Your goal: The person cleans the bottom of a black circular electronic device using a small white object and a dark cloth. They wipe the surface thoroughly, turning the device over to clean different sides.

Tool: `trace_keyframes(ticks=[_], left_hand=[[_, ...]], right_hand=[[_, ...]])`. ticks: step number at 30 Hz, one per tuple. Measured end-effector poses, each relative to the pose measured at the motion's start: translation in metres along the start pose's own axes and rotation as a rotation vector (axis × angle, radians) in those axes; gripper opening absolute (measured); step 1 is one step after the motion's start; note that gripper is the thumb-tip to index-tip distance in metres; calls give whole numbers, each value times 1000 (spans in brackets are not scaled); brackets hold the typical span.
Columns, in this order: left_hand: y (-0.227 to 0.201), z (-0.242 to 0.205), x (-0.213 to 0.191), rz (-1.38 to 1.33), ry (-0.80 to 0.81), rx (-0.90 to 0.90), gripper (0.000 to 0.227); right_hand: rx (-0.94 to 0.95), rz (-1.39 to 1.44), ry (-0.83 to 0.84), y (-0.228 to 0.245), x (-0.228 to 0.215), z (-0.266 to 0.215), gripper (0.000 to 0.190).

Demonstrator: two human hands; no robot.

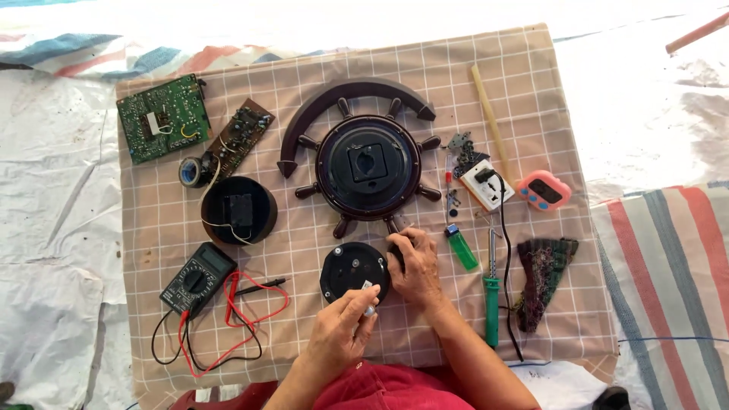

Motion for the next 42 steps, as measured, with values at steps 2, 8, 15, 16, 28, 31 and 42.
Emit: trace_keyframes(ticks=[2,8,15,16,28,31,42], left_hand=[[-4,3,-3,-20,-29,13,40],[-6,3,-2,-24,-50,35,27],[-5,0,0,6,-35,8,28],[-1,-2,3,14,-22,-10,30],[-14,3,-7,55,-68,77,23],[-11,-1,-3,33,-68,68,24],[-13,-3,3,80,-61,94,23]], right_hand=[[-1,2,-4,0,0,0,25],[14,5,2,-2,1,0,25],[5,1,-37,1,-4,0,23],[11,14,-23,0,-4,1,22],[12,29,-12,-1,-2,1,21],[9,34,-14,-1,-1,1,21],[16,59,-13,2,-9,3,17]])
Point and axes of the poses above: each hand's wrist, its own z-axis towards the middle knuckle, its own x-axis out of the palm, y = z × x, the point moved 9 cm from there along z, towards the middle knuckle, and after that the axes turned 3 degrees about y, right-handed, at the moved point
